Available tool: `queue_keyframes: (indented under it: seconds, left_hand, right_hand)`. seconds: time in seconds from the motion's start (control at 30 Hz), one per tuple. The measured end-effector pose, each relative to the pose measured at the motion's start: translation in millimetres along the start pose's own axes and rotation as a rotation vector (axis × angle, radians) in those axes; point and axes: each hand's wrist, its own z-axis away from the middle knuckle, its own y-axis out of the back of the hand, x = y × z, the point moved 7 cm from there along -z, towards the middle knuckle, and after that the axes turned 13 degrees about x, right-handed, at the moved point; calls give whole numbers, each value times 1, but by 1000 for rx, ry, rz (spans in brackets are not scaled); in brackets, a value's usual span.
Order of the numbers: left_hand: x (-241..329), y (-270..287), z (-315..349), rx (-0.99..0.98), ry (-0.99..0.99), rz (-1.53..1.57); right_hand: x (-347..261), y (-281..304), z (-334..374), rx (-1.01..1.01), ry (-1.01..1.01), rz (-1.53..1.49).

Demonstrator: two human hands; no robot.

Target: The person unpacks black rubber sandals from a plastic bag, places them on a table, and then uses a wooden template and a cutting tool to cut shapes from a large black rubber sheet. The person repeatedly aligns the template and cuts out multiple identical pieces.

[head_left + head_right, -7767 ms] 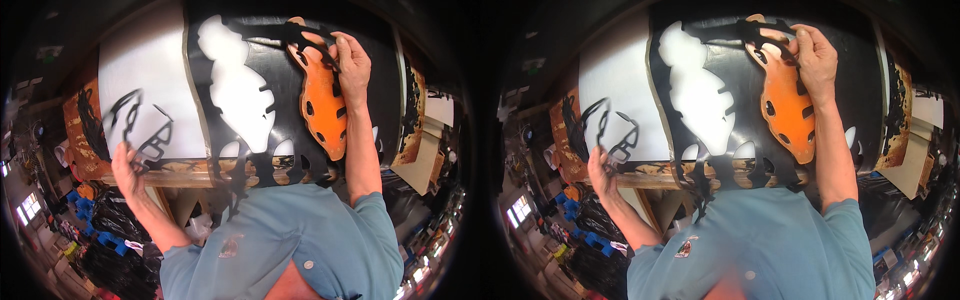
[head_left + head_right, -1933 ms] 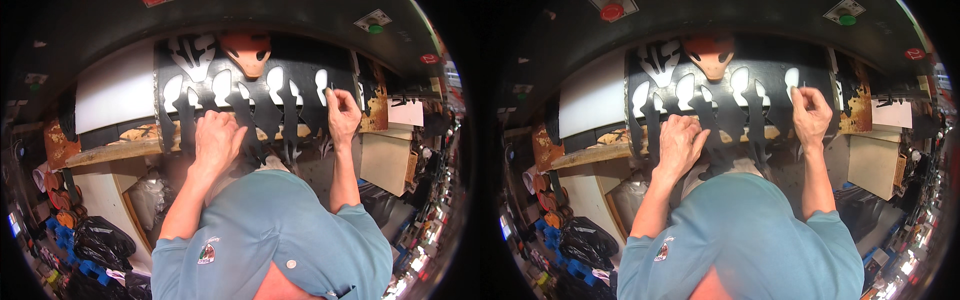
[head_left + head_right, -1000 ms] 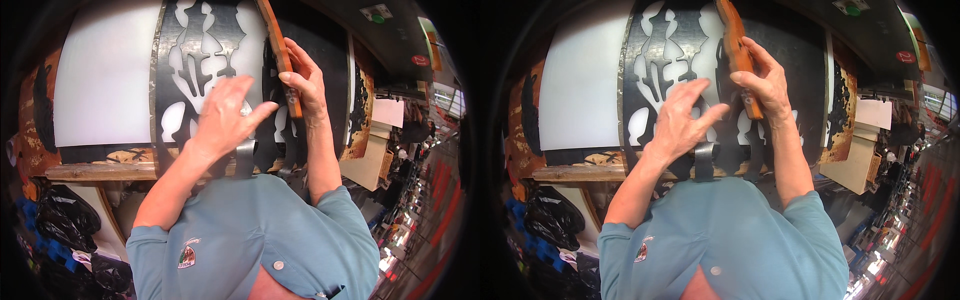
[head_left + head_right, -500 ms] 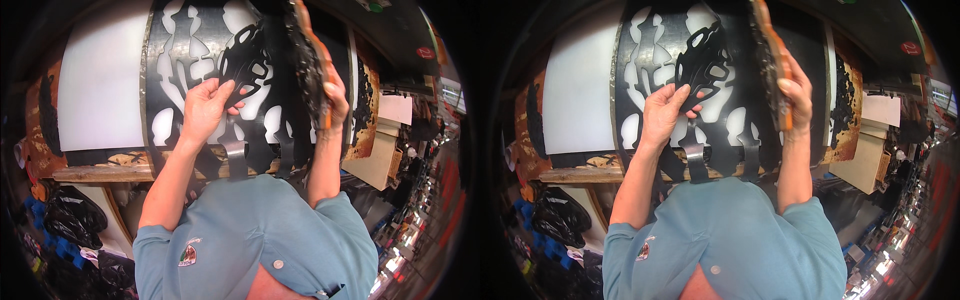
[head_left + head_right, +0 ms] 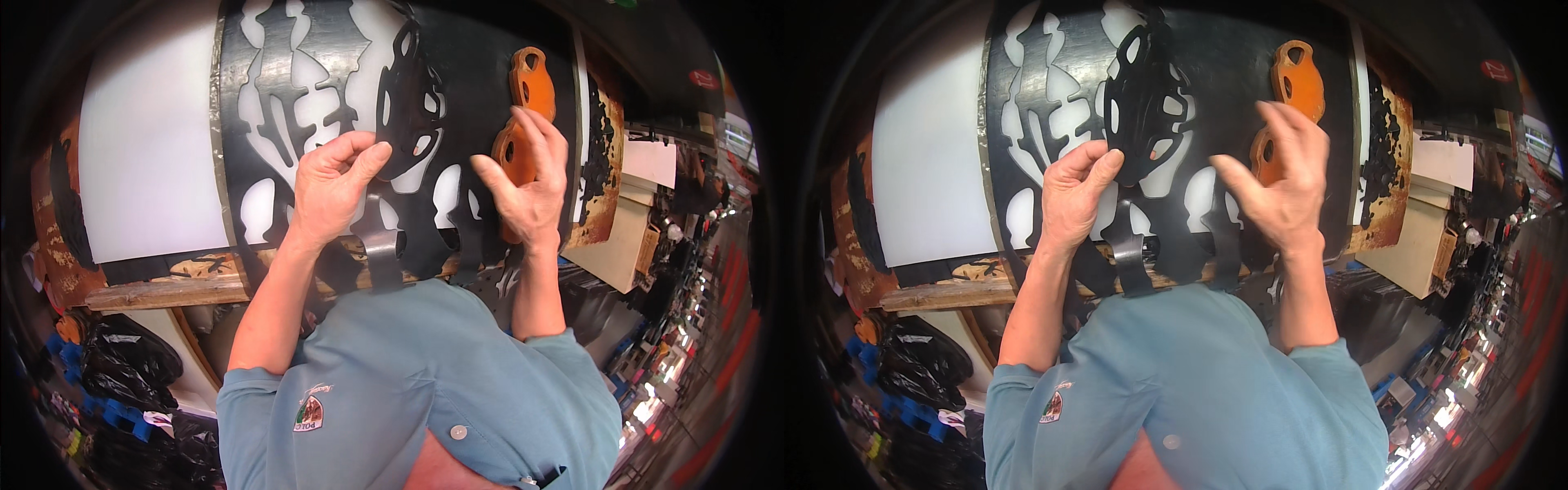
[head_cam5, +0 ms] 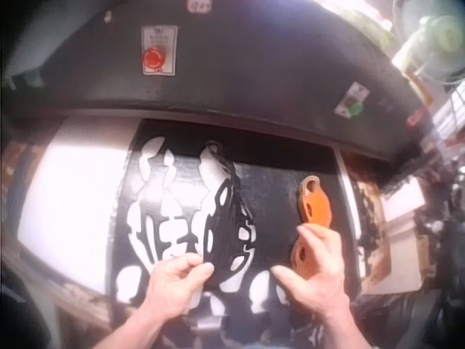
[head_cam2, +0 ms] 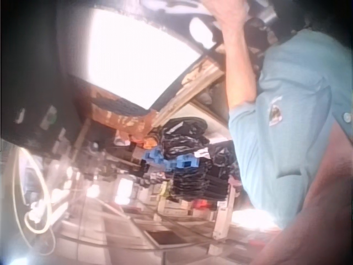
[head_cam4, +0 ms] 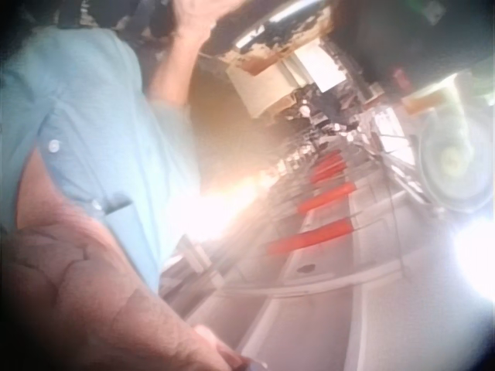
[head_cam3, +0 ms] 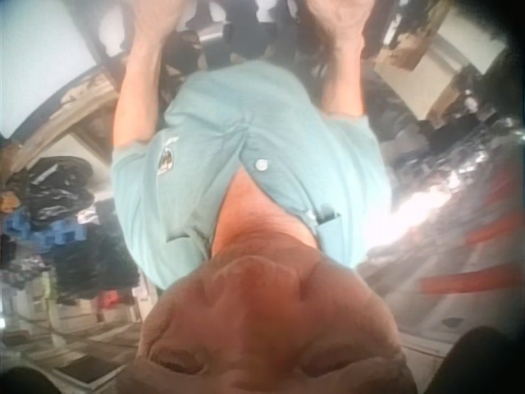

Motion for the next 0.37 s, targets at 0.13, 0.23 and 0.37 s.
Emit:
queue_keyframes:
  seconds: [0.13,0.23,0.37]
  left_hand:
    - [4,-6,3,-23,-48,15]
    - [5,-2,-1,-55,-60,22]
    - [1,3,-6,-43,-73,30]
  right_hand:
    - [-58,-48,-23,-97,342,-401]
    - [-72,-72,-38,-140,428,-471]
    - [-75,-83,-38,-178,429,-521]
